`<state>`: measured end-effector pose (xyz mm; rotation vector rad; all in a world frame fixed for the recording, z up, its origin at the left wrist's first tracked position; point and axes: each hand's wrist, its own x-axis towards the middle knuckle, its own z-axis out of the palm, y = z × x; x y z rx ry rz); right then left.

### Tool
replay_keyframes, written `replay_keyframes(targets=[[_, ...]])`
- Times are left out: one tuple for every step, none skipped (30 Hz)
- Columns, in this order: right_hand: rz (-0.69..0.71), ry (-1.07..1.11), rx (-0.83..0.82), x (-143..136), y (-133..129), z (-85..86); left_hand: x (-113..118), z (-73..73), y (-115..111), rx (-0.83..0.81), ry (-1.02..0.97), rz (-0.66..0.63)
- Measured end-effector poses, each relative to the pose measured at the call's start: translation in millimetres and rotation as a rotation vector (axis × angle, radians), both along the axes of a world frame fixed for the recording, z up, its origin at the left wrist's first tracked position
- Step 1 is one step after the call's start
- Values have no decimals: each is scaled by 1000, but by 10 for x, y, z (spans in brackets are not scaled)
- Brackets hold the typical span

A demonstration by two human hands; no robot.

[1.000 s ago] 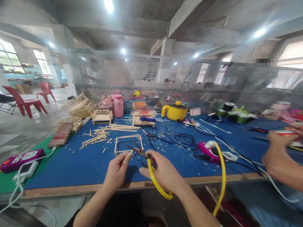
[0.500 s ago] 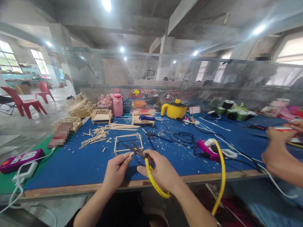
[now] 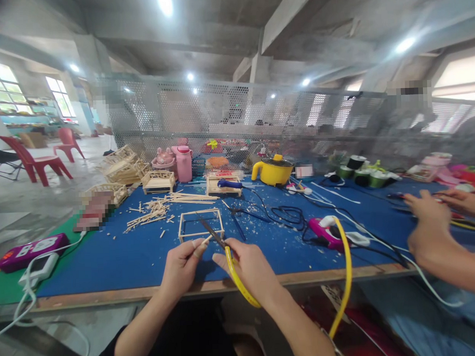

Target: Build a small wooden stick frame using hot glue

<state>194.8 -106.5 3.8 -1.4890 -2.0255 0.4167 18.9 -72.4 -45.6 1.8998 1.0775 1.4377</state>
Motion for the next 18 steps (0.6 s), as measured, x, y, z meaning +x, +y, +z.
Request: replay_keyframes(targets=[[-9, 10, 3, 12, 20, -33, 1, 8, 0, -12, -13, 2], [-23, 23, 6, 23, 40, -61, 3, 18, 0, -22, -27, 2], [-37, 36, 5, 32, 56, -81, 4, 28, 0, -31, -40, -1], [-45, 42, 1, 36, 66, -89, 6, 37, -1, -37, -47, -5], [-47, 40, -6, 37, 70, -84, 7, 45, -2, -39, -51, -11], [-41, 35, -18, 32, 66, -66, 9, 50, -3, -38, -53, -15], [-25, 32, -29, 25, 57, -39, 11, 53, -4, -37, -54, -16], [-3, 33, -39, 14, 44, -5, 12, 54, -4, -34, -51, -17], [19, 40, -46, 3, 29, 30, 13, 52, -4, -32, -48, -15], [38, 47, -50, -7, 15, 62, 13, 48, -3, -29, -45, -14], [50, 55, -47, -14, 2, 87, 12, 42, -1, -25, -41, -14], [53, 58, -37, -19, -7, 103, 11, 34, 1, -20, -38, -13], [45, 56, -23, -20, -12, 109, 10, 25, 3, -12, -35, -12], [32, 50, -7, -19, -15, 107, 8, 14, 6, -1, -31, -8], [19, 43, 10, -16, -15, 99, 5, 2, 10, 11, -25, -4], [9, 35, 26, -12, -14, 89, 3, -9, 12, 23, -19, 0], [1, 27, 39, -10, -13, 79, 1, -18, 14, 35, -13, 6], [-4, 17, 48, -8, -14, 73, -1, -24, 14, 45, -6, 10]])
